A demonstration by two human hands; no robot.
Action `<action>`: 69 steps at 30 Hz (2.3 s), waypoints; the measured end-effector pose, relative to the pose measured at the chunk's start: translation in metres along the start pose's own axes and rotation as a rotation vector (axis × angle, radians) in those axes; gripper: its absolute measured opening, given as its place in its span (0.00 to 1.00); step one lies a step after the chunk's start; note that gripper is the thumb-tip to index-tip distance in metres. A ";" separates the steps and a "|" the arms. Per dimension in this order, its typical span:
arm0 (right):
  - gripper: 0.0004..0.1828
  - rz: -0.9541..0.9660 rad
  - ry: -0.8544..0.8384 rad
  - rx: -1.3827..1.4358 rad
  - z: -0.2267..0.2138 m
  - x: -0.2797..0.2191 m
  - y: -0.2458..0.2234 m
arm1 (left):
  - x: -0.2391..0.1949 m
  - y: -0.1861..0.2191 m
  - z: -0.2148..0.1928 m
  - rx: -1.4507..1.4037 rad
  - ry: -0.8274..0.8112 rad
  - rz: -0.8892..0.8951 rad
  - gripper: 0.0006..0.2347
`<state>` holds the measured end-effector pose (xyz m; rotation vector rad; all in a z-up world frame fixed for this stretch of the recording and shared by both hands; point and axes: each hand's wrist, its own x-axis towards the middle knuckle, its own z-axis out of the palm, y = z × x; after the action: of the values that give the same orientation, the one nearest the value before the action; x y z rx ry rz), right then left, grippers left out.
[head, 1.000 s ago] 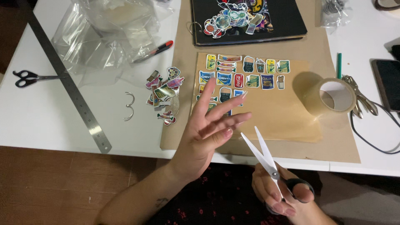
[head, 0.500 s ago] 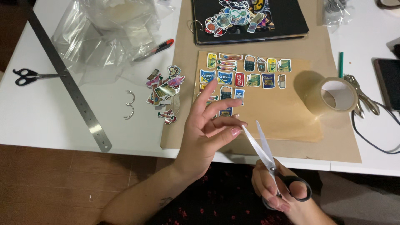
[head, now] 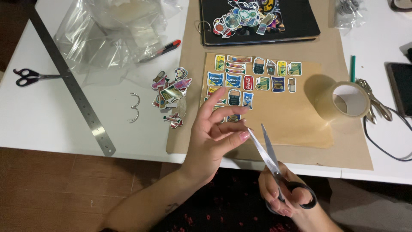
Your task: The person arranges various small stickers on a brown paper sheet, peeling backing from some and placing them in rows. They use scissors to trim a small white piece of paper and then continue organizing the stickers on the sheet.
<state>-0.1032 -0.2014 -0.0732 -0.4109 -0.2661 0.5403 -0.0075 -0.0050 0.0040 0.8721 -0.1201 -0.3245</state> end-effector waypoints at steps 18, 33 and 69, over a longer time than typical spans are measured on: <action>0.28 0.383 0.891 -2.206 -0.040 -0.048 -0.116 | -0.010 0.033 -0.134 0.601 0.265 0.724 0.32; 0.15 0.012 -0.406 -2.064 0.036 0.218 -0.032 | -0.020 0.042 -0.152 0.668 0.381 0.797 0.32; 0.08 0.285 0.448 -1.765 -0.019 0.263 0.021 | -0.038 0.032 -0.153 0.567 0.362 0.571 0.29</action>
<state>0.1118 -0.0475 -0.0630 -2.2752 -0.1884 0.3452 -0.0001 0.1388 -0.0683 1.3929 -0.1212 0.4262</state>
